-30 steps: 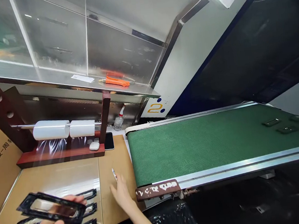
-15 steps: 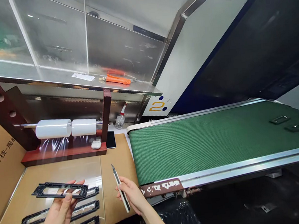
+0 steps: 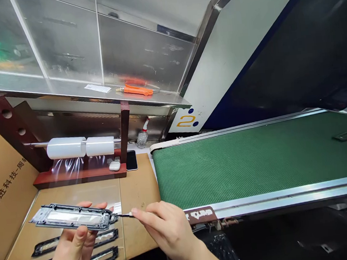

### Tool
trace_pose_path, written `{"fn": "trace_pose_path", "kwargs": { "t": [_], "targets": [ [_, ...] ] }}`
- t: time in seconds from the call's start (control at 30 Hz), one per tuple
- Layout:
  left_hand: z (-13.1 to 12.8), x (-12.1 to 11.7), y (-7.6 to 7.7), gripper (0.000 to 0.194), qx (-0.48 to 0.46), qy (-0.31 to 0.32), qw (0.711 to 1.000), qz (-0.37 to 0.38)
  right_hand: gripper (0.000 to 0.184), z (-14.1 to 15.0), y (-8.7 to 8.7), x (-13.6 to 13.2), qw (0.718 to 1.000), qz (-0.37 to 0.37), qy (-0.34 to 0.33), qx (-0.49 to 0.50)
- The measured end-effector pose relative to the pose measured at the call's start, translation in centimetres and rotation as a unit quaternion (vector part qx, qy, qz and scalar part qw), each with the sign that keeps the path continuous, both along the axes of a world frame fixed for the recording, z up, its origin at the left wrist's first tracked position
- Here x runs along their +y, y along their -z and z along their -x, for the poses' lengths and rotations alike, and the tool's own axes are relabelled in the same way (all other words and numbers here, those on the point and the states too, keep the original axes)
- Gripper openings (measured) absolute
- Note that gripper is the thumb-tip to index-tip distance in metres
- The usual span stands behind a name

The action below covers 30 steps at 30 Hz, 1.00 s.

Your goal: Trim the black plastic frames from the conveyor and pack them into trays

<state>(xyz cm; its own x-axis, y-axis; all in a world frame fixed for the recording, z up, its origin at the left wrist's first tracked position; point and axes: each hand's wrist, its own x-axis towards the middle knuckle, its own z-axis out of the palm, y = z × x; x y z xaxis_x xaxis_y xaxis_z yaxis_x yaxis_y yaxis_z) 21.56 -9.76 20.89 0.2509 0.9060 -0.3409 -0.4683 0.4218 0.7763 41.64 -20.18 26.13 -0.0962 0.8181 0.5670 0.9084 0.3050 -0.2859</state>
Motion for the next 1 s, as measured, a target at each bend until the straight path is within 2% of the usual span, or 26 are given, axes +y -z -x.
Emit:
{"fn": "trace_pose_path", "kwargs": {
  "t": [0.17, 0.33, 0.47, 0.57, 0.63, 0.7, 0.73, 0.8, 0.87, 0.9, 0.93, 1.0],
  "targets": [
    [-0.1, -0.3, -0.3, 0.062, 0.012, -0.008, 1.000, -0.015, 0.031, -0.3, -0.2, -0.1, 1.000, -0.004, -0.009, -0.003],
    [-0.3, -0.7, -1.0, 0.068, 0.023, -0.025, 0.999, 0.002, 0.032, -0.6, -0.3, -0.1, 1.000, 0.006, -0.016, -0.006],
    [-1.1, -1.4, -2.5, 0.065, 0.005, -0.022, 1.000, -0.005, 0.031, -1.1, -0.3, -0.3, 0.993, 0.088, -0.046, 0.064],
    [-1.9, -1.7, -3.3, 0.058, -0.011, -0.018, 1.000, -0.015, 0.032, -1.5, -0.7, -0.4, 0.966, 0.179, -0.055, 0.177],
    [-2.3, -1.7, -3.3, 0.059, -0.018, -0.019, 0.999, -0.019, 0.033, -1.9, -1.0, -0.3, 0.933, 0.241, -0.060, 0.261],
    [-2.7, -1.6, -3.0, 0.062, -0.025, -0.015, 0.999, -0.022, 0.033, -2.3, -0.9, -0.2, 0.879, 0.302, -0.079, 0.360],
    [-2.9, -1.5, -2.9, 0.063, -0.026, -0.011, 0.999, -0.027, 0.033, -2.6, -0.8, -0.1, 0.842, 0.334, -0.091, 0.414],
    [-3.3, -1.4, -2.6, 0.061, -0.016, -0.001, 0.999, -0.049, 0.040, -3.2, -0.1, 0.2, 0.747, 0.403, -0.119, 0.516],
    [-3.8, -1.3, -2.3, 0.055, 0.035, 0.007, 0.994, -0.103, 0.049, -3.8, 0.9, 0.3, 0.651, 0.460, -0.150, 0.585],
    [-4.1, -1.2, -2.1, 0.051, 0.076, 0.011, 0.987, -0.140, 0.053, -4.2, 1.3, 0.4, 0.615, 0.476, -0.166, 0.606],
    [-4.3, -1.0, -1.8, 0.047, 0.120, 0.018, 0.977, -0.175, 0.056, -4.5, 1.8, 0.4, 0.591, 0.482, -0.178, 0.622],
    [-4.6, -0.5, -1.3, 0.040, 0.195, 0.039, 0.956, -0.214, 0.058, -5.0, 2.5, 0.3, 0.583, 0.466, -0.179, 0.641]
  ]
}}
